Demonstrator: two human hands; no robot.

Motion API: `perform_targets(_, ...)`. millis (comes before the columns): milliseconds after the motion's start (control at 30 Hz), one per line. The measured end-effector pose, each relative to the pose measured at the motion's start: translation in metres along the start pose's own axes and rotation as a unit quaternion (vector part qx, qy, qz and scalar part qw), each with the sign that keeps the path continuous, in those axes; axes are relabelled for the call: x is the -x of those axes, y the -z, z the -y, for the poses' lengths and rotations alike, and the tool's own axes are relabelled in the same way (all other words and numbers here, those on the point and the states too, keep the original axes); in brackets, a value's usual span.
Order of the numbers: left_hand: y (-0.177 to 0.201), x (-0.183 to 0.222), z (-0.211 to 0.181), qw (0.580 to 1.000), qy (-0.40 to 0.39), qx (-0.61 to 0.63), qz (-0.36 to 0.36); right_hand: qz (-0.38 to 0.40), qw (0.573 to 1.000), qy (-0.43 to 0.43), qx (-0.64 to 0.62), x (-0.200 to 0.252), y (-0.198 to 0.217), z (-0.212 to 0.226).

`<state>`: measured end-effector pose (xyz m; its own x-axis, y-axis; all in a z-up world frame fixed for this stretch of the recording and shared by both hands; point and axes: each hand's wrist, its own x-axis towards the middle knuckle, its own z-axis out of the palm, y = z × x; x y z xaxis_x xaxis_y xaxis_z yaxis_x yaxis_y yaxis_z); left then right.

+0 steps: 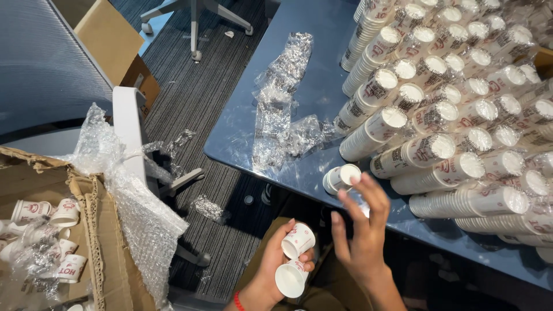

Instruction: Sorting and stacking small white paper cups from a cardboard box onto a table.

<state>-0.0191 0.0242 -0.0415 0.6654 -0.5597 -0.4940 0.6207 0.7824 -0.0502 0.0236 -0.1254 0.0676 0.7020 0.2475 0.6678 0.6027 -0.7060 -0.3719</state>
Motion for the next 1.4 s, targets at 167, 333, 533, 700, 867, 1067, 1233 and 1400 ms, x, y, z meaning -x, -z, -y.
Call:
perform_targets(167,0.003,0.000,0.000,0.997,0.056,-0.042,-0.036,0.242,0.945,-0.003,-0.219,0.039,0.008,0.018)
perform_targets(333,0.010,0.000,0.008,0.993,0.080,-0.085,0.000,0.297,0.913,-0.018,-0.278,0.049,0.015,0.002)
perform_targets(533,0.008,0.003,0.010,0.987,0.113,-0.087,0.074,0.300,0.886,-0.230,-0.267,0.072,0.011,-0.020)
perform_targets(700,-0.020,0.011,0.001,0.989,0.051,-0.105,0.087,-0.009,0.848,-0.296,-0.439,0.067,0.005,-0.017)
perform_targets(867,-0.002,-0.004,-0.007,0.997,-0.005,-0.003,0.076,-0.119,0.932,-0.159,-0.304,0.024,0.010,-0.020)
perform_targets(1067,0.001,-0.005,-0.010,0.996,-0.023,0.016,0.083,-0.101,0.982,-0.069,-0.144,-0.016,-0.020,-0.036)
perform_targets(1233,0.006,-0.008,-0.012,0.997,-0.030,0.007,0.074,-0.066,0.986,-0.104,-0.115,0.000,-0.053,-0.050)
perform_targets(1400,0.008,-0.012,-0.015,0.997,-0.022,0.019,0.078,-0.057,0.988,-0.105,-0.099,0.008,-0.055,-0.057)
